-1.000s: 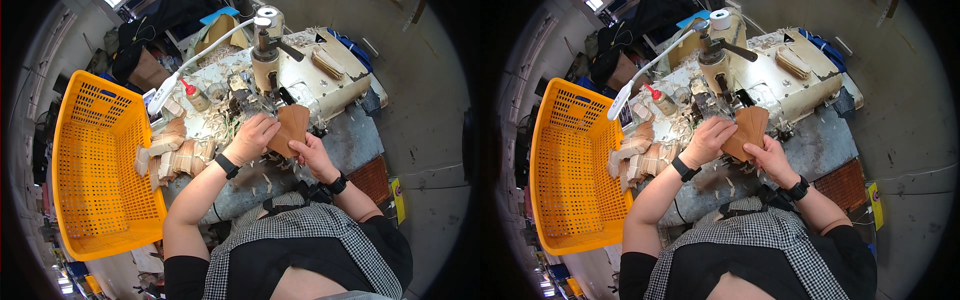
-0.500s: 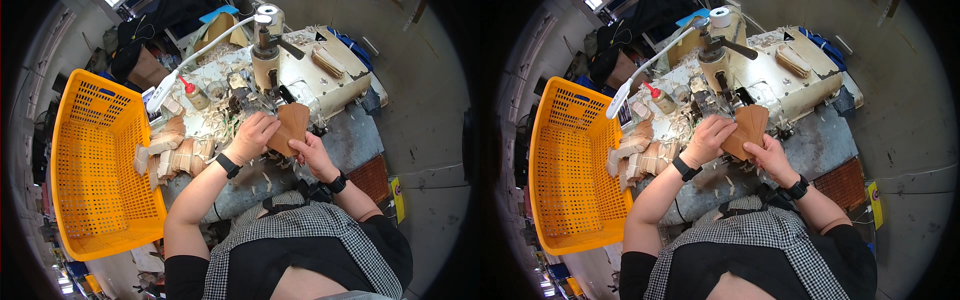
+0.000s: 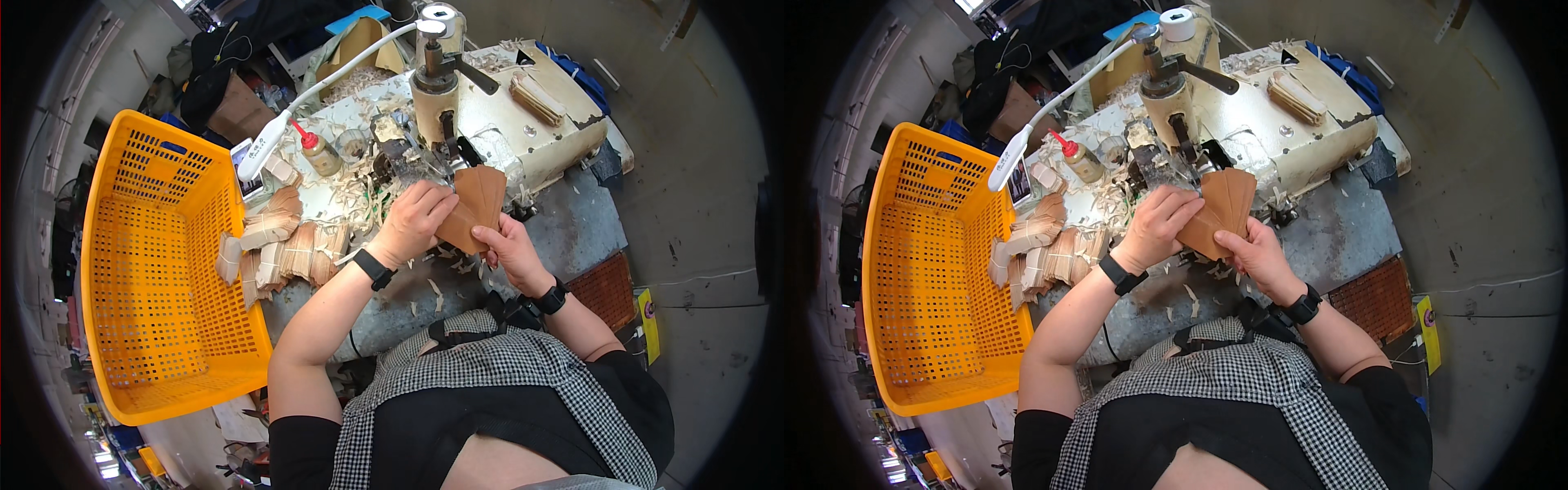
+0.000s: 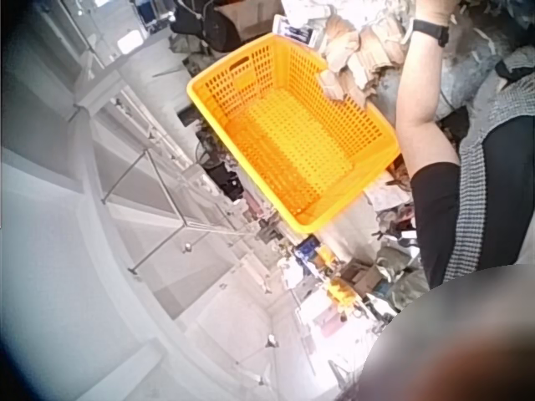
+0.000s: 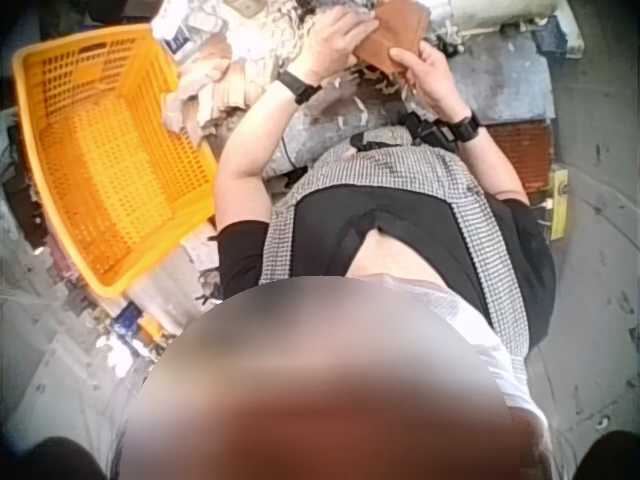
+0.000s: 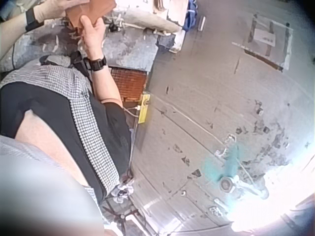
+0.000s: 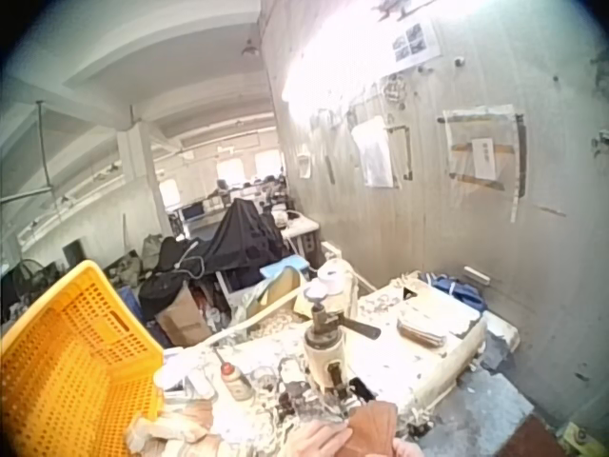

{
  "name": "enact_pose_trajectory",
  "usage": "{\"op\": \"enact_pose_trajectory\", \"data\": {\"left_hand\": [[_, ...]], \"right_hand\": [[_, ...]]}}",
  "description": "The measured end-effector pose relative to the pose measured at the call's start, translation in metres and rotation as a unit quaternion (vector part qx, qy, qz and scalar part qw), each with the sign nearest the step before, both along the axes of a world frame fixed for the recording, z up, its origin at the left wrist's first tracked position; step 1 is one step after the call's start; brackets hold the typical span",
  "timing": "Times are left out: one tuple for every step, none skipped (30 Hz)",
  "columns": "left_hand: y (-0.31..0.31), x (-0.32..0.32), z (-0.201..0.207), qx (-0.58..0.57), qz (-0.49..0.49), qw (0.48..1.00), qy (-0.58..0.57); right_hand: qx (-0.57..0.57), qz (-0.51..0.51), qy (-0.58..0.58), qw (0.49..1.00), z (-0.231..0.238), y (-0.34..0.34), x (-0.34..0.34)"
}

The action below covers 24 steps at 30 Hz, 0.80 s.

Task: The recorder is using an industrial skiving machine to thin and trim the edges of leather pieces for shoe components.

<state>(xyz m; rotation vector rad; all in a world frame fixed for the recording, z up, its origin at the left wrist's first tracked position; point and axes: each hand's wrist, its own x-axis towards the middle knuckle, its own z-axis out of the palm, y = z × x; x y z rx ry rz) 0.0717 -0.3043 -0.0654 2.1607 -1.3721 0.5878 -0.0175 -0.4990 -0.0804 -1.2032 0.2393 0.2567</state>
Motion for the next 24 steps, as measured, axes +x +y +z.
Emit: {"op": "enact_pose_trajectory", "data": {"left_hand": [[0.0001, 0.0000, 0.0000, 0.000, 0.001, 1.000, 0.002], [0.0000, 0.0000, -0.0001, 0.000, 0.001, 1.000, 0.002], [0.0000, -0.0001, -0.0001, 0.001, 0.002, 1.000, 0.003], [0.0000, -0.0001, -0.0002, 0.002, 0.002, 1.000, 0.003], [-0.0001, 0.0001, -0.0009, 0.002, 0.003, 1.000, 0.003], [-0.0003, 0.0003, -0.0020, 0.000, 0.004, 1.000, 0.002], [-0.0003, 0.0005, -0.0026, -0.002, 0.005, 1.000, 0.000], [0.0000, 0.0001, -0.0029, -0.002, 0.006, 1.000, 0.000], [0.0003, 0.0001, -0.0025, 0.000, 0.006, 1.000, 0.001], [0.0005, 0.0001, -0.0021, 0.003, 0.007, 1.000, 0.003], [0.0003, 0.0001, -0.0020, 0.002, 0.008, 1.000, 0.002], [0.0001, -0.0005, -0.0023, 0.000, 0.008, 1.000, 0.001], [0.0002, -0.0007, -0.0026, -0.002, 0.009, 1.000, 0.001], [0.0007, -0.0003, -0.0030, -0.002, 0.009, 1.000, -0.001], [0.0007, 0.0001, -0.0034, -0.001, 0.009, 1.000, 0.004], [0.0008, 0.0004, -0.0035, 0.001, 0.009, 1.000, 0.008], [0.0009, 0.0002, -0.0034, 0.001, 0.009, 1.000, 0.007], [0.0012, -0.0002, -0.0031, 0.004, 0.009, 1.000, 0.008], [0.0015, -0.0003, -0.0028, 0.006, 0.009, 1.000, 0.010], [0.0016, 0.0001, -0.0028, 0.006, 0.009, 1.000, 0.009], [0.0016, 0.0000, -0.0027, 0.005, 0.008, 1.000, 0.010], [0.0017, -0.0001, -0.0027, 0.004, 0.007, 1.000, 0.011], [0.0017, -0.0004, -0.0023, 0.004, 0.008, 1.000, 0.011], [0.0014, -0.0007, -0.0016, 0.005, 0.008, 1.000, 0.012]], "right_hand": [[-0.001, 0.000, 0.001, 1.000, 0.0003, 0.0000, 0.0001], [-0.001, 0.000, 0.001, 1.000, 0.0003, -0.0001, 0.0001], [-0.001, 0.000, 0.003, 1.000, 0.0003, -0.0001, 0.0000], [-0.001, -0.001, 0.006, 1.000, 0.0004, 0.0000, 0.0000], [-0.001, 0.000, 0.005, 1.000, 0.0008, 0.0001, 0.0000], [0.001, 0.000, 0.003, 1.000, 0.0013, 0.0001, 0.0000], [0.003, 0.000, 0.001, 1.000, 0.0016, 0.0002, 0.0000], [0.003, 0.000, 0.001, 1.000, 0.0016, 0.0004, -0.0003], [-0.002, 0.000, 0.001, 1.000, 0.0016, 0.0005, -0.0001], [-0.006, -0.001, 0.000, 1.000, 0.0018, 0.0007, 0.0001], [-0.007, -0.001, -0.001, 1.000, 0.0022, 0.0007, 0.0001], [-0.012, -0.002, 0.000, 1.000, 0.0027, 0.0010, -0.0004], [-0.018, -0.003, 0.001, 1.000, 0.0033, 0.0013, -0.0008], [-0.018, -0.002, -0.001, 1.000, 0.0038, 0.0017, -0.0009], [-0.016, -0.003, -0.001, 1.000, 0.0041, 0.0016, -0.0010], [-0.013, -0.004, -0.002, 1.000, 0.0042, 0.0015, -0.0010], [-0.013, -0.003, -0.002, 1.000, 0.0036, 0.0013, -0.0012], [-0.014, -0.003, -0.003, 1.000, 0.0022, 0.0012, -0.0013], [-0.015, -0.004, -0.003, 1.000, 0.0015, 0.0012, -0.0011], [-0.015, -0.004, -0.004, 1.000, 0.0022, 0.0015, -0.0008], [-0.011, -0.004, -0.002, 1.000, 0.0037, 0.0020, -0.0010], [-0.008, -0.005, 0.000, 1.000, 0.0045, 0.0023, -0.0011], [-0.008, -0.005, 0.000, 1.000, 0.0041, 0.0023, -0.0011], [-0.007, -0.005, -0.003, 1.000, 0.0031, 0.0019, -0.0011]]}}
